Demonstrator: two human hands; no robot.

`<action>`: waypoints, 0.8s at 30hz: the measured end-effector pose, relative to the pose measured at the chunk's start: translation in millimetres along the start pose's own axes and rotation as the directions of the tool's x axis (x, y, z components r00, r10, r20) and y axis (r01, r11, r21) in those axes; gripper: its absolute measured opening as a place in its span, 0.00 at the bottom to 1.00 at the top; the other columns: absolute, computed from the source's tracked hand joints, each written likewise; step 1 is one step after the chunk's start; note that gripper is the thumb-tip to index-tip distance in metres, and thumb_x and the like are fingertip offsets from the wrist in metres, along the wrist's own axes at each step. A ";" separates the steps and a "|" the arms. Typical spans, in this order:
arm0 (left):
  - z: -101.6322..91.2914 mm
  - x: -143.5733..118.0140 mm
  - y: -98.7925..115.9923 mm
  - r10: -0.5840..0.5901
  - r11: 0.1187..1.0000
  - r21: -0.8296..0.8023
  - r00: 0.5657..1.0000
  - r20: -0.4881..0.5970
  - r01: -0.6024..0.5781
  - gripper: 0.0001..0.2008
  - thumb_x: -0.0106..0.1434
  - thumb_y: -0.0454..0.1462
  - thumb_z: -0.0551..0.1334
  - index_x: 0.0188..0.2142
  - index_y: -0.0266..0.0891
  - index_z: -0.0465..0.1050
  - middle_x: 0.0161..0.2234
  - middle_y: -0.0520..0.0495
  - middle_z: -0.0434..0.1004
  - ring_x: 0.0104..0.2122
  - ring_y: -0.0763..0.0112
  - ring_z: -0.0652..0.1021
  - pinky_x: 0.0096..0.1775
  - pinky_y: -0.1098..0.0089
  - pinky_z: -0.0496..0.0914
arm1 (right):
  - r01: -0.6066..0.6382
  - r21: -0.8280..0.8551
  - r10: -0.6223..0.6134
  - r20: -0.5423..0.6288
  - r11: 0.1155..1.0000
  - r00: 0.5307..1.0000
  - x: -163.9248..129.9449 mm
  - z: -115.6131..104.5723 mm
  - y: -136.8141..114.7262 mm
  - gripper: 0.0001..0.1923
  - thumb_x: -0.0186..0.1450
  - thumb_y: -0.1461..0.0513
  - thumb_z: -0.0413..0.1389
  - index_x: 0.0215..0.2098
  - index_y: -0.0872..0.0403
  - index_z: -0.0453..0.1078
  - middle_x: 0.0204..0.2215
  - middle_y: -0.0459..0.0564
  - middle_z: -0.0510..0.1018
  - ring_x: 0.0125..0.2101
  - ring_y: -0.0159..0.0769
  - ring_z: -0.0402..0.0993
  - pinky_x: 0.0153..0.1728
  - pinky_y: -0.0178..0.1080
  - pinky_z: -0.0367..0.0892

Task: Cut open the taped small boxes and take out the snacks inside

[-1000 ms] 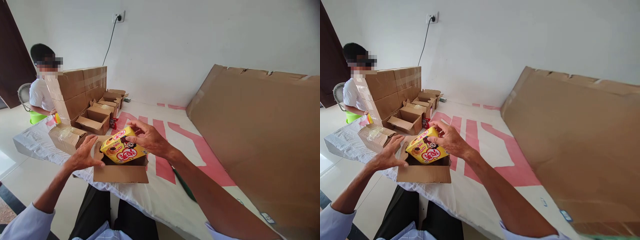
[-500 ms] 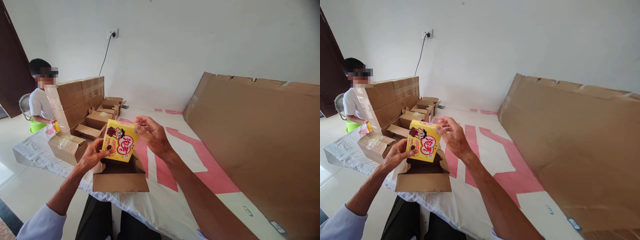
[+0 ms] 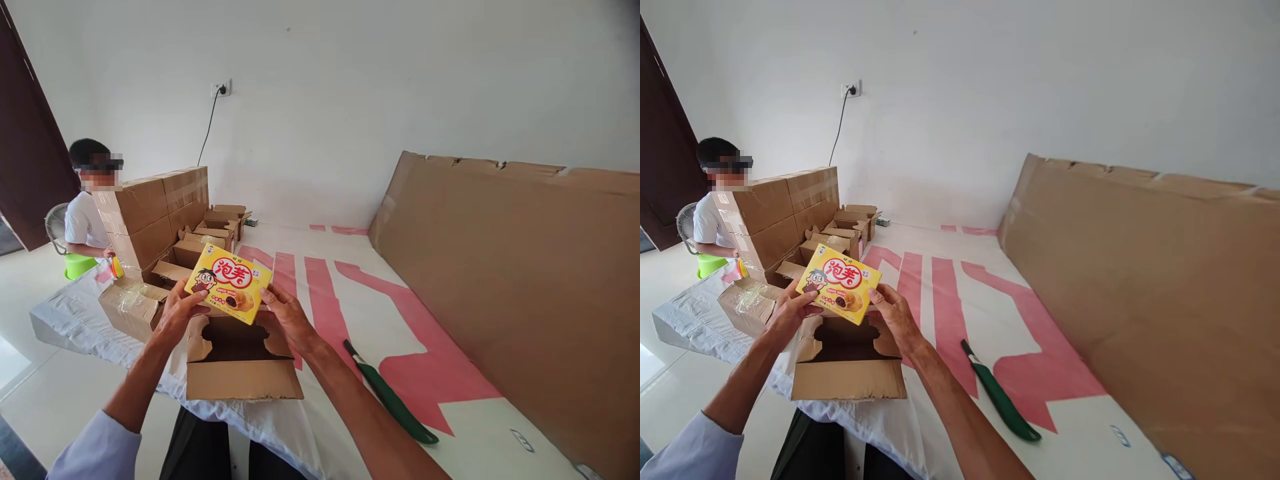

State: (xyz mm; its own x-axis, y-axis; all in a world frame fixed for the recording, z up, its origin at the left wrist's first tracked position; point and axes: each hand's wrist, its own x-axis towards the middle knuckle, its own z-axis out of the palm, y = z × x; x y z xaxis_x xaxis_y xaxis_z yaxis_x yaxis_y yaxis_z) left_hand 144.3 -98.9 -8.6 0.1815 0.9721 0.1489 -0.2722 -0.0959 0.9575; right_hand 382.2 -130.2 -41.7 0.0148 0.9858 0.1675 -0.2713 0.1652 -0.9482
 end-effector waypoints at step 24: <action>-25.5 67.1 -40.3 -0.135 0.858 0.502 0.991 0.020 0.107 0.23 0.47 0.51 0.76 0.35 0.35 0.83 0.31 0.45 0.82 0.31 0.66 0.76 0.32 0.69 0.67 | 0.159 -0.164 -0.159 0.013 0.974 0.987 82.3 -16.5 51.5 0.38 0.60 0.31 0.58 0.53 0.49 0.76 0.51 0.54 0.86 0.51 0.55 0.83 0.52 0.54 0.79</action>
State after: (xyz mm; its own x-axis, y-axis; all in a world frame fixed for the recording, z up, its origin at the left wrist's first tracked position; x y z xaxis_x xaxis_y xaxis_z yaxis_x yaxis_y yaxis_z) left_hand 143.4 -24.4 -43.5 0.2355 0.9716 0.0234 0.2607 -0.0863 0.9616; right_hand 385.4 -40.0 -81.2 0.0451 0.9463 0.3200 -0.1042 0.3231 -0.9406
